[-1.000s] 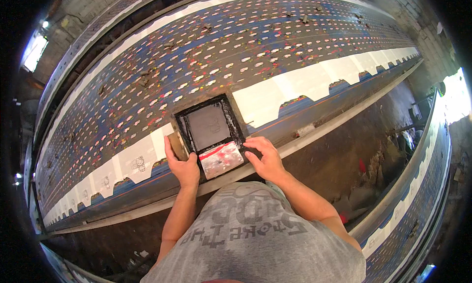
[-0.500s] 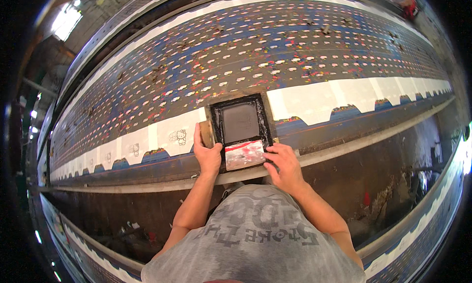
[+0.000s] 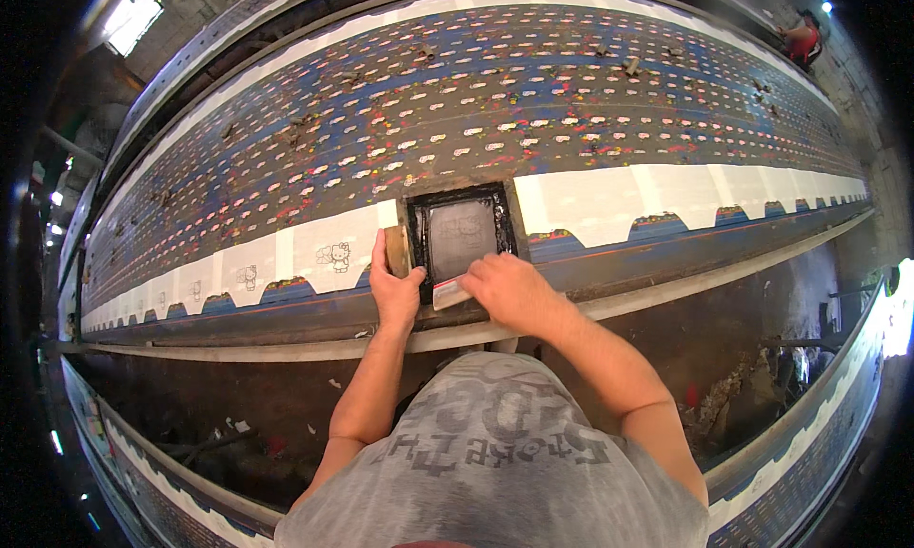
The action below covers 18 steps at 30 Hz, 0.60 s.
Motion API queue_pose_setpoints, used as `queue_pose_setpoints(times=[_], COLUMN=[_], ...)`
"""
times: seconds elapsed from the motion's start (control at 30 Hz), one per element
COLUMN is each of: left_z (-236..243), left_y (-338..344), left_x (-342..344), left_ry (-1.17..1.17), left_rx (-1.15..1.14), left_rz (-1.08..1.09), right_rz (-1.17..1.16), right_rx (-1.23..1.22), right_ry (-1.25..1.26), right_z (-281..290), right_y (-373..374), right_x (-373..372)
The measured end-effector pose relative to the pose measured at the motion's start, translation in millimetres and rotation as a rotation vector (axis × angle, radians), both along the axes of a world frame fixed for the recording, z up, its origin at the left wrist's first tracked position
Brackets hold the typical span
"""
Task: The person repeatedly rubs a small rectangular block against a long textile roll to transfer a pattern. They occasionally pause to reposition the block and smooth the fabric. The task is performed continuously along the length of the textile.
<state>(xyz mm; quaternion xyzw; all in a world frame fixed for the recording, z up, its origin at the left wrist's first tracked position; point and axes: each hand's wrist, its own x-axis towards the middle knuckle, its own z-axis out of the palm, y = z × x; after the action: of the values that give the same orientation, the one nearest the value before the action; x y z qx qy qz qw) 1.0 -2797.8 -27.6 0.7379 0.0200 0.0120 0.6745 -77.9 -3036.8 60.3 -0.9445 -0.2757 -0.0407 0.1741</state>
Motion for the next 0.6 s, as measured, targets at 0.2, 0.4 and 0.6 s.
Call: queue_pose_setpoints(times=[0.2, 0.4, 0.6], left_z=[-2.2, -9.2, -9.0], left_y=[0.7, 3.9, 7.4], left_x=[0.9, 3.8, 3.4], left_ry=[-0.006, -0.035, 0.015], left_rx=[-0.117, -0.050, -0.072], left_rz=[-0.003, -0.020, -0.064], right_rz=[-0.013, -0.166, -0.215], right_rx=[-0.062, -0.034, 0.001], right_ry=[0.185, 0.123, 0.087], right_z=[26.9, 9.4, -9.3], right_y=[-18.4, -15.9, -13.4], right_x=[70.3, 122.5, 129.2])
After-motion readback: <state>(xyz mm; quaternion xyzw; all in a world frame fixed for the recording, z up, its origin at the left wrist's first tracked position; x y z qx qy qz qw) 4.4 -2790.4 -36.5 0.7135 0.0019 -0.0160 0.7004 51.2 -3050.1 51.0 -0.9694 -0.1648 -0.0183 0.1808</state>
